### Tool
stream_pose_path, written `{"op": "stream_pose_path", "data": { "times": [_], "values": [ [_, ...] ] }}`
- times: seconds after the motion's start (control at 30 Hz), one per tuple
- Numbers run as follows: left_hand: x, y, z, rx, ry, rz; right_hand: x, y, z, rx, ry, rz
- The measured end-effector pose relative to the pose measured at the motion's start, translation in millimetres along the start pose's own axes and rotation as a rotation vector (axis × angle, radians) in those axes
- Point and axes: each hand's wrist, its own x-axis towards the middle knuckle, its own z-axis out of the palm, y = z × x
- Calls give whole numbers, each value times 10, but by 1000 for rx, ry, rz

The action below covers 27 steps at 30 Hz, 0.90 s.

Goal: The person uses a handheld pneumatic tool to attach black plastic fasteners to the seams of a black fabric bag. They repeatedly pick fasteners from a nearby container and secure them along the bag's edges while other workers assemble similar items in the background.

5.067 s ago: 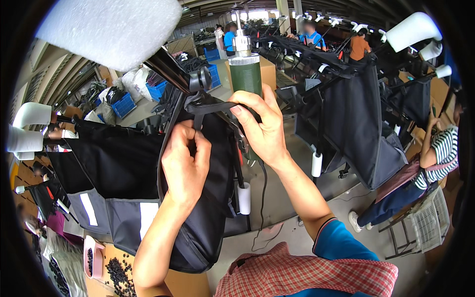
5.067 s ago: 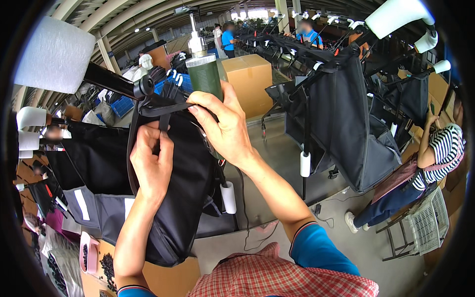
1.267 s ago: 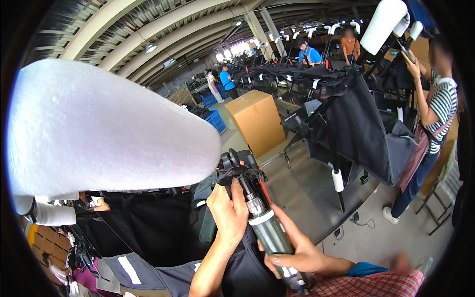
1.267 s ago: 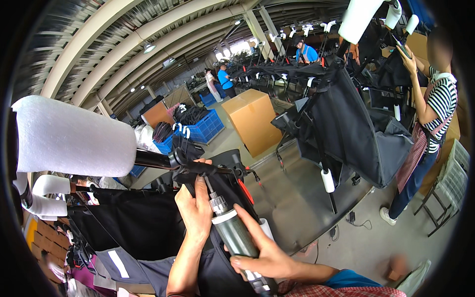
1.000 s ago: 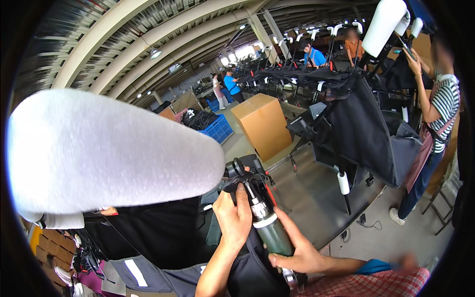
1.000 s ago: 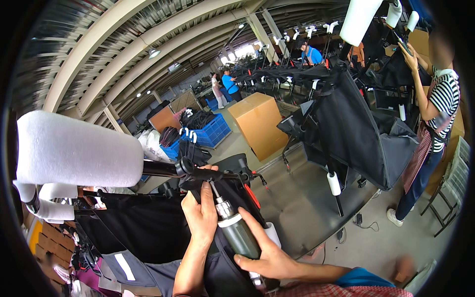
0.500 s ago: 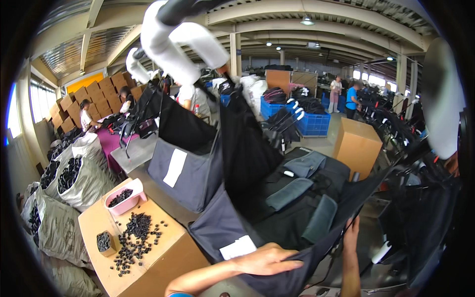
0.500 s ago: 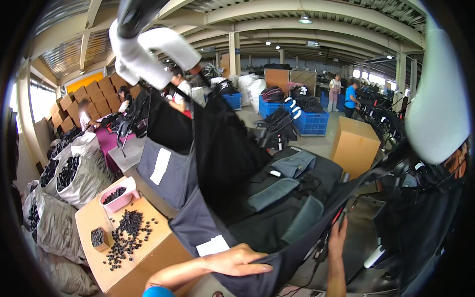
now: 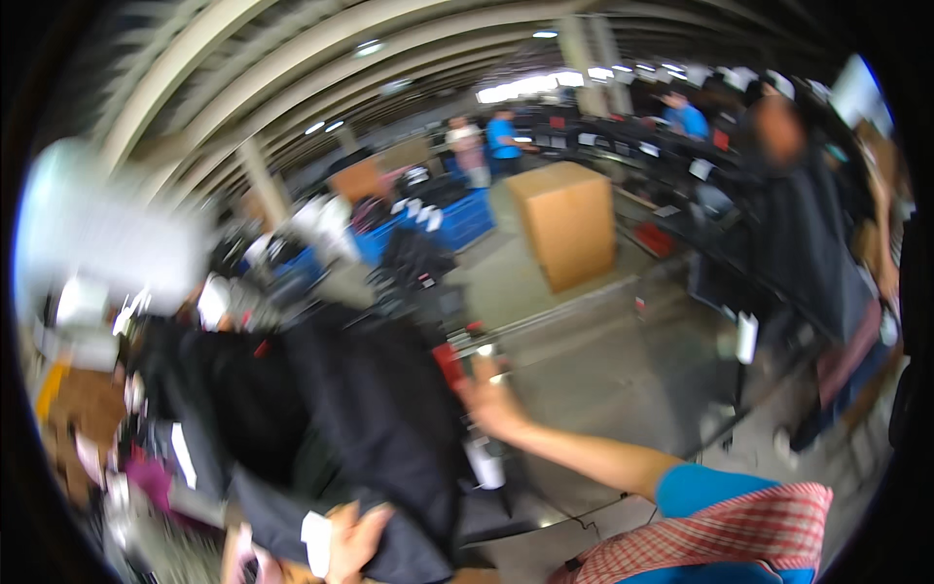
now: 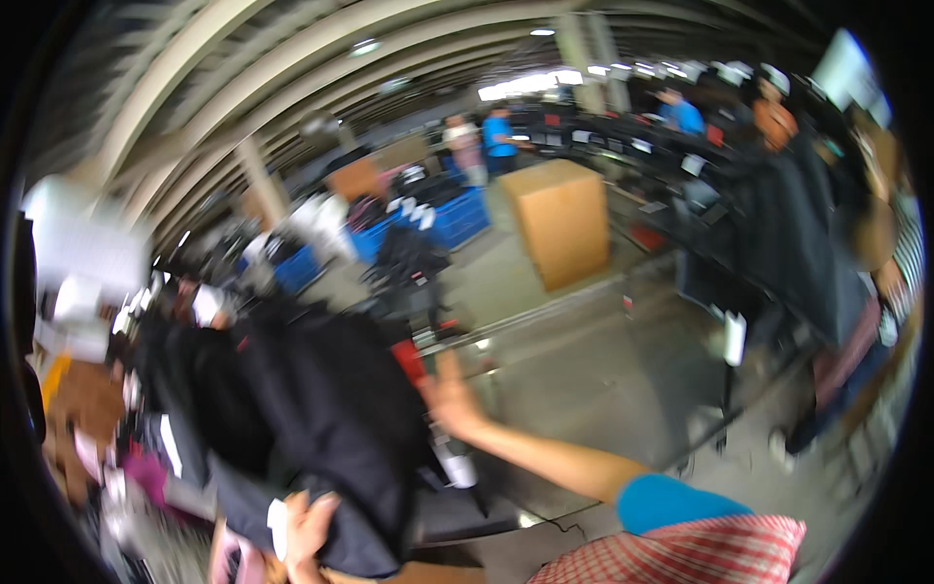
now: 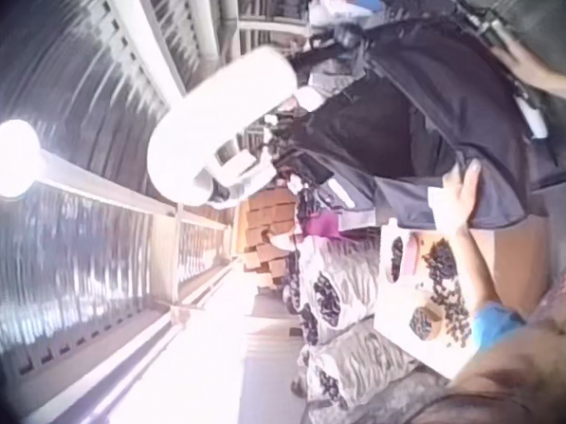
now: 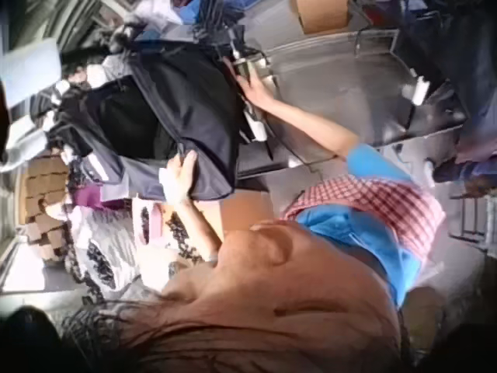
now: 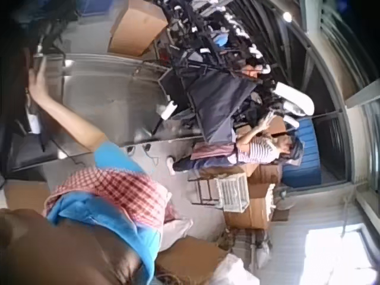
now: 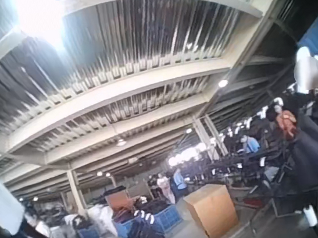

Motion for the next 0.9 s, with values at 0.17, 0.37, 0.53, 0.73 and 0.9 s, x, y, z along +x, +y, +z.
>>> {"op": "stream_pose_path", "data": {
  "times": [0.17, 0.37, 0.53, 0.73, 0.9],
  "values": [
    [463, 115, -277, 682, 284, -509, 219, 229, 793, 359, -154, 149],
    [722, 348, 937, -191, 847, -5, -1012, 1134, 230, 678, -644, 464],
    [1414, 720, 3844, -1115, -257, -168, -2690, 1587, -2211, 974, 41, 1114],
    [1632, 4071, 6270, -1004, -390, 254, -3732, 1209, -4420, 1187, 415, 908],
    [1821, 4651, 7042, -1297, -501, 62, -4031, 351, -4948, 970, 630, 903]
  ]
}}
